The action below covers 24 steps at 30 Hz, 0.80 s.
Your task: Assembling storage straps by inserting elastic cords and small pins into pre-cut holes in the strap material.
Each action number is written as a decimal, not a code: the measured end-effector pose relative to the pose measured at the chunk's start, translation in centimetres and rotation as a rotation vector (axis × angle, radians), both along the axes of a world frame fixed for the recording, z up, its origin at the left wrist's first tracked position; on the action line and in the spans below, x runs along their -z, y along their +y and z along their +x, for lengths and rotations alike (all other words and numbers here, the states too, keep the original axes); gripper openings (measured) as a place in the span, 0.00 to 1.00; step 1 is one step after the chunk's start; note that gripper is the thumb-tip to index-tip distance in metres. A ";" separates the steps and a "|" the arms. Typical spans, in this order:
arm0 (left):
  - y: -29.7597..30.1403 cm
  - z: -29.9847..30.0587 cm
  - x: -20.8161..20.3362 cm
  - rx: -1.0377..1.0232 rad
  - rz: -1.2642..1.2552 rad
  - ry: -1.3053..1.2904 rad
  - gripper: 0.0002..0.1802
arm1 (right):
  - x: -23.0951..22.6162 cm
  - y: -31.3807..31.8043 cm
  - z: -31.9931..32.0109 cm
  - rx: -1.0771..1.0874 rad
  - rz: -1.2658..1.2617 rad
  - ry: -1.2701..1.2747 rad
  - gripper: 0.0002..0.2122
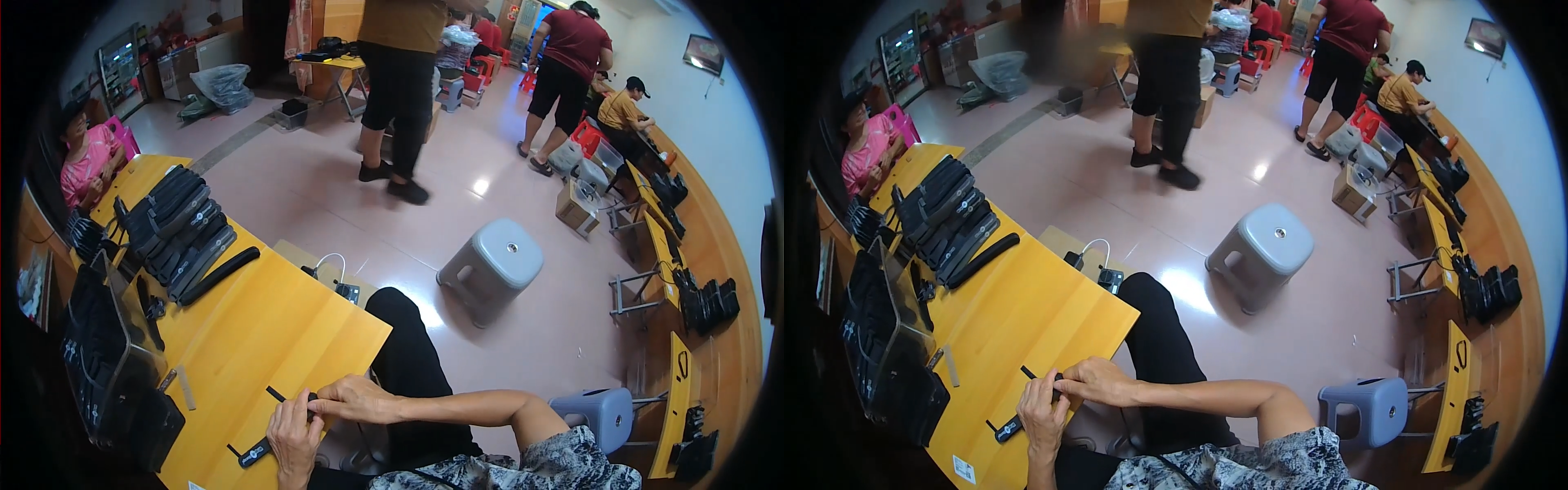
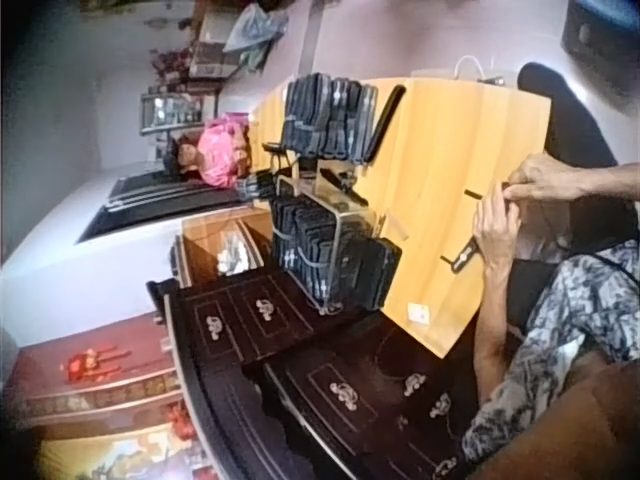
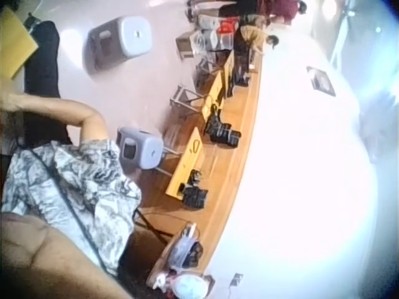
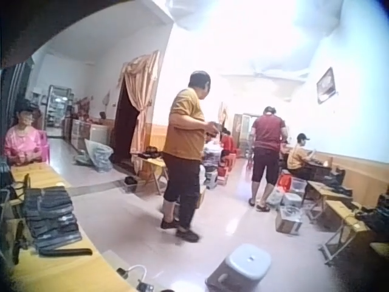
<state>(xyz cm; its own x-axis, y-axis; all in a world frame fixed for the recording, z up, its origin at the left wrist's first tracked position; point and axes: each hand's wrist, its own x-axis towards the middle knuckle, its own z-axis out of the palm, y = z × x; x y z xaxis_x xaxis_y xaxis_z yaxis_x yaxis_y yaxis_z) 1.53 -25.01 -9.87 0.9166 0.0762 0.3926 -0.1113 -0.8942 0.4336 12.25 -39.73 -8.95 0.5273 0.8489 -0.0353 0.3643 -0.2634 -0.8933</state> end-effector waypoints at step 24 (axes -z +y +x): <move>-0.1 0.5 0.2 -0.077 -0.127 0.028 0.19 | -1.1 1.0 -0.2 0.043 -0.028 -0.189 0.20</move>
